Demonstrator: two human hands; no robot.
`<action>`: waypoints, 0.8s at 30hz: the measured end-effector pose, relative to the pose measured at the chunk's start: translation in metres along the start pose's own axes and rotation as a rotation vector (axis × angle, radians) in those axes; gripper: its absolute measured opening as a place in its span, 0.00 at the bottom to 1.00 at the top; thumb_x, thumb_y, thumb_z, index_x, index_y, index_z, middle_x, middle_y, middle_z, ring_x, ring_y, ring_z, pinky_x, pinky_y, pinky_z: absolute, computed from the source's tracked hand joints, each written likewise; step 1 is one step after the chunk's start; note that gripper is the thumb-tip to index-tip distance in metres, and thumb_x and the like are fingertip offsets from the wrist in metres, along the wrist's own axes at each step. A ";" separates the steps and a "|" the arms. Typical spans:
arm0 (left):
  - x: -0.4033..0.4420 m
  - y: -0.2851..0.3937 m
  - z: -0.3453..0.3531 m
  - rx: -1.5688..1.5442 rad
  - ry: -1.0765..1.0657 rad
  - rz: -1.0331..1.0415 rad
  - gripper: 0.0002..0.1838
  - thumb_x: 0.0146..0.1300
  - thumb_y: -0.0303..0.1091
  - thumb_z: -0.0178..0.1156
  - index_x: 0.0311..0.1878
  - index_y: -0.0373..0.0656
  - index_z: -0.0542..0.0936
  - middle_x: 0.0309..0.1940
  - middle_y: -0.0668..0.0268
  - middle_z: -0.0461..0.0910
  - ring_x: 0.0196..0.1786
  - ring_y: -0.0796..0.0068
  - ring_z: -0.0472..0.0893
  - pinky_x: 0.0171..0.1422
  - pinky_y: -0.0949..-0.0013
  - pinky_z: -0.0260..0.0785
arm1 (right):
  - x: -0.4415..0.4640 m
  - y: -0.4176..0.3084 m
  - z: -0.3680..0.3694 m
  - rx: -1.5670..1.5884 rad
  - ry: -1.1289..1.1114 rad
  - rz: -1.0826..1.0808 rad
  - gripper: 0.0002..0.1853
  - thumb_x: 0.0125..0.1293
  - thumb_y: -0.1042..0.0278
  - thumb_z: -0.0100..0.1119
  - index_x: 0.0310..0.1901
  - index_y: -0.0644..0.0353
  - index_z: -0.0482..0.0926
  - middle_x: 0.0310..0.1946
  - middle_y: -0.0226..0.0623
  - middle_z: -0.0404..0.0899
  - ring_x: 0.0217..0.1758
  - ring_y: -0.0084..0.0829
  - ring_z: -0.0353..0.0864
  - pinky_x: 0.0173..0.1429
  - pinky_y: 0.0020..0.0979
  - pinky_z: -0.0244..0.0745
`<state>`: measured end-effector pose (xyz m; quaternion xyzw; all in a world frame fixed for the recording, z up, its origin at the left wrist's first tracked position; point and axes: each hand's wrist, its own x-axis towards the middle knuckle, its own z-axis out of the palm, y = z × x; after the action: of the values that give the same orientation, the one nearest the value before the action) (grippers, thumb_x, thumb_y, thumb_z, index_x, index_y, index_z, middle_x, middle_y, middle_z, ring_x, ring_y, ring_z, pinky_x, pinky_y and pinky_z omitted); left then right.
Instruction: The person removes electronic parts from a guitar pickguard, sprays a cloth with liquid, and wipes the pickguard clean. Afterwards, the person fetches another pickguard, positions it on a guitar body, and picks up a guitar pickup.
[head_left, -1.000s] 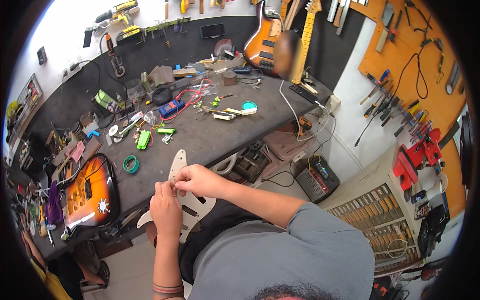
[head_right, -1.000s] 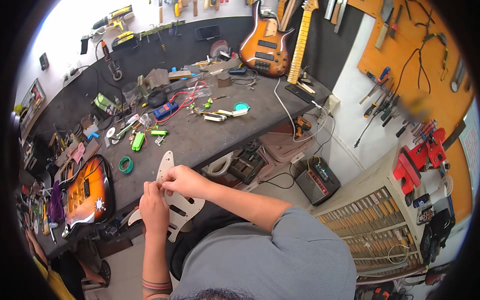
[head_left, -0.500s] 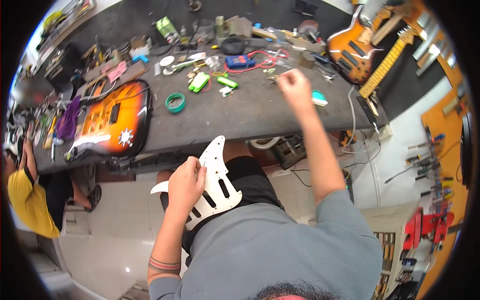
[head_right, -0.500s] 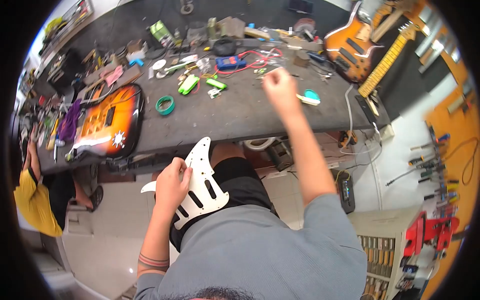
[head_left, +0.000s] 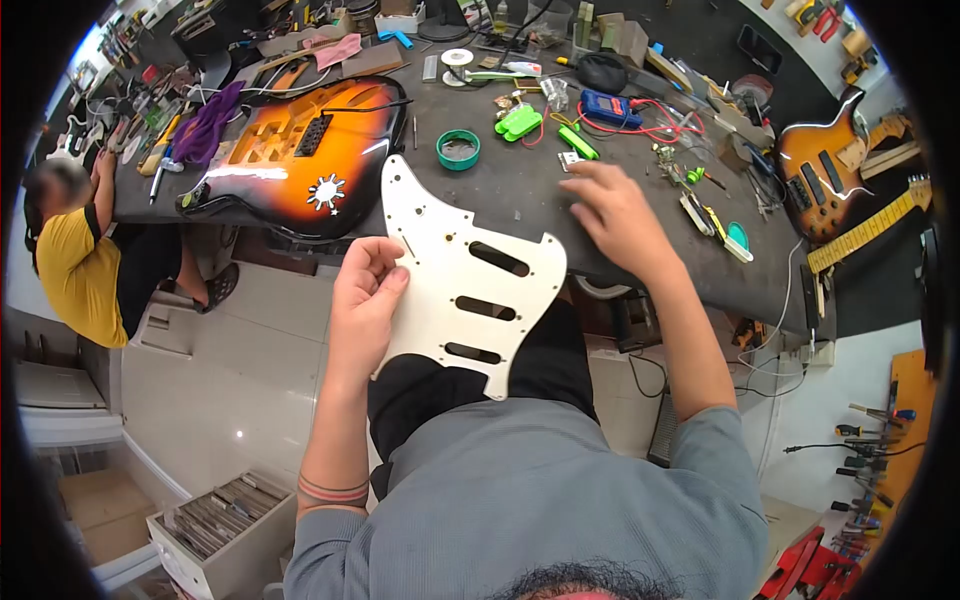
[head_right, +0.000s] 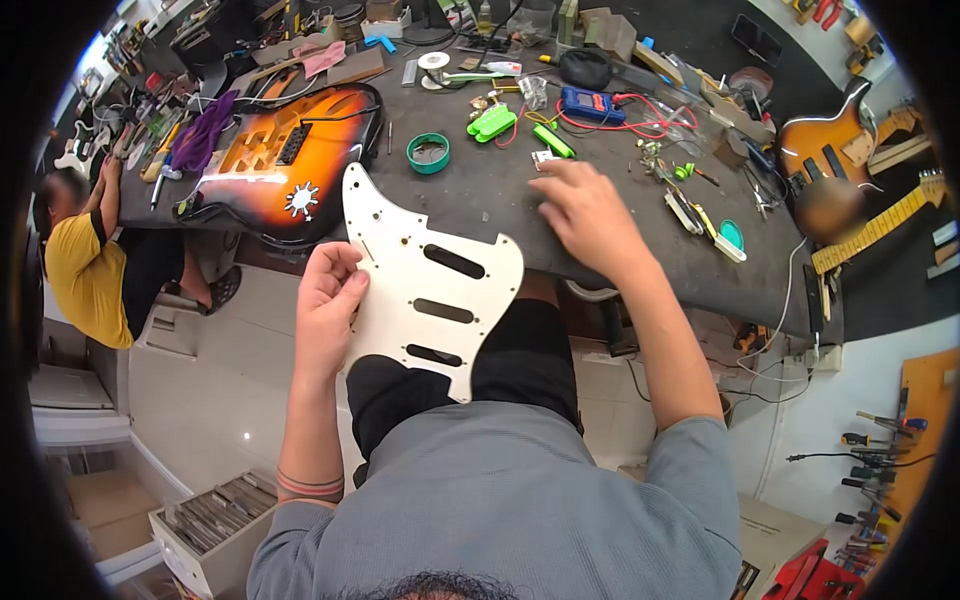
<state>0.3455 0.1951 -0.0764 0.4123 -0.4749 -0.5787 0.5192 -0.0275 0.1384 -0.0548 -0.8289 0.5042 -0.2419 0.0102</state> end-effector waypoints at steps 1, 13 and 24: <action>0.000 -0.001 0.002 -0.033 0.002 -0.011 0.11 0.79 0.19 0.59 0.60 0.40 0.77 0.50 0.71 0.78 0.52 0.84 0.76 0.61 0.75 0.69 | -0.001 -0.001 0.011 0.058 -0.011 -0.032 0.16 0.75 0.72 0.67 0.61 0.61 0.88 0.69 0.40 0.85 0.78 0.47 0.78 0.80 0.50 0.73; -0.007 -0.020 0.016 -0.249 0.024 -0.060 0.14 0.78 0.20 0.63 0.57 0.44 0.70 0.53 0.63 0.84 0.52 0.77 0.89 0.53 0.66 0.89 | -0.052 0.003 -0.012 0.456 0.236 0.369 0.14 0.81 0.79 0.56 0.63 0.67 0.82 0.58 0.42 0.87 0.62 0.37 0.89 0.66 0.36 0.82; -0.008 -0.036 0.009 -0.336 -0.067 -0.055 0.19 0.78 0.18 0.65 0.64 0.42 0.70 0.57 0.56 0.88 0.59 0.74 0.87 0.65 0.70 0.79 | -0.074 -0.083 0.037 1.457 -0.098 0.781 0.20 0.90 0.58 0.55 0.71 0.63 0.78 0.50 0.36 0.90 0.47 0.26 0.93 0.39 0.30 0.88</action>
<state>0.3301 0.2048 -0.1095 0.3130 -0.3770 -0.6774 0.5487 0.0285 0.2333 -0.0948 -0.3894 0.4717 -0.4509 0.6501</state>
